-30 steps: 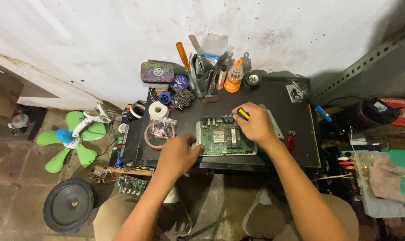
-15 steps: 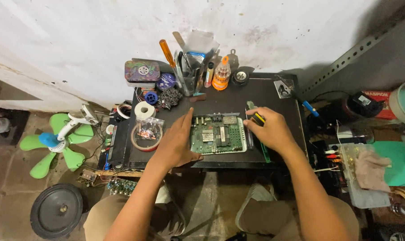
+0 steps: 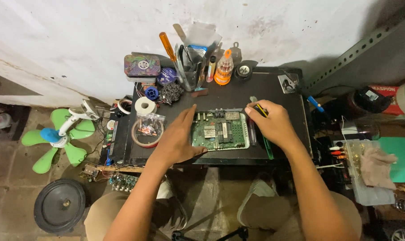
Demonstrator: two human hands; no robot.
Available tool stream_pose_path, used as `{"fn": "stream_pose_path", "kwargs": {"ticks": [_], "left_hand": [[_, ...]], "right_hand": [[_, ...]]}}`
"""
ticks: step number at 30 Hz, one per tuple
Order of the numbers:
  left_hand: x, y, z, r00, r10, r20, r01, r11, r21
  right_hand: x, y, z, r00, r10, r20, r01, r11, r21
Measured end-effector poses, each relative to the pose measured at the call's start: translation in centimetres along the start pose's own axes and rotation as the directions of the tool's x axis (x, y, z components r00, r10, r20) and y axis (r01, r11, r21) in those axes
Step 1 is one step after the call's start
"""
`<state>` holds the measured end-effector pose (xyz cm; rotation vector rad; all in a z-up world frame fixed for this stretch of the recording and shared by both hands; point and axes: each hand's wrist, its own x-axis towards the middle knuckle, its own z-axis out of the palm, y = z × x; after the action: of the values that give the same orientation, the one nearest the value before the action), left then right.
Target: Using a manual screwdriver to remove multiple screws from a circuit board on a repair bench.
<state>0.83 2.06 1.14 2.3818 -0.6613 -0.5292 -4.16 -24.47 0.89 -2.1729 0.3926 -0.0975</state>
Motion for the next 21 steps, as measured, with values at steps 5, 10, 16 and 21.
{"fn": "stream_pose_path", "kwargs": {"ticks": [5,10,16,21], "left_hand": [[0.6,0.2,0.5,1.0,0.025,-0.009,-0.024,0.999,0.049],[0.6,0.3,0.7,0.999,0.049,-0.021,-0.047,0.994,0.099],[0.8,-0.4,1.3,0.994,0.086,-0.072,-0.079,0.993,0.091],[0.6,-0.2,1.1,0.983,0.122,-0.136,-0.127,0.992,-0.028]], "right_hand": [[-0.3,0.4,-0.2,0.998,-0.064,0.018,0.064,0.998,0.002],[-1.2,-0.1,-1.0,0.991,-0.134,0.014,0.134,0.991,-0.002],[-2.2,-1.0,-2.3,0.934,-0.343,-0.1,0.347,0.937,0.029],[-3.0,-1.2,-2.7,0.878,-0.441,-0.186,0.454,0.89,0.036]]}}
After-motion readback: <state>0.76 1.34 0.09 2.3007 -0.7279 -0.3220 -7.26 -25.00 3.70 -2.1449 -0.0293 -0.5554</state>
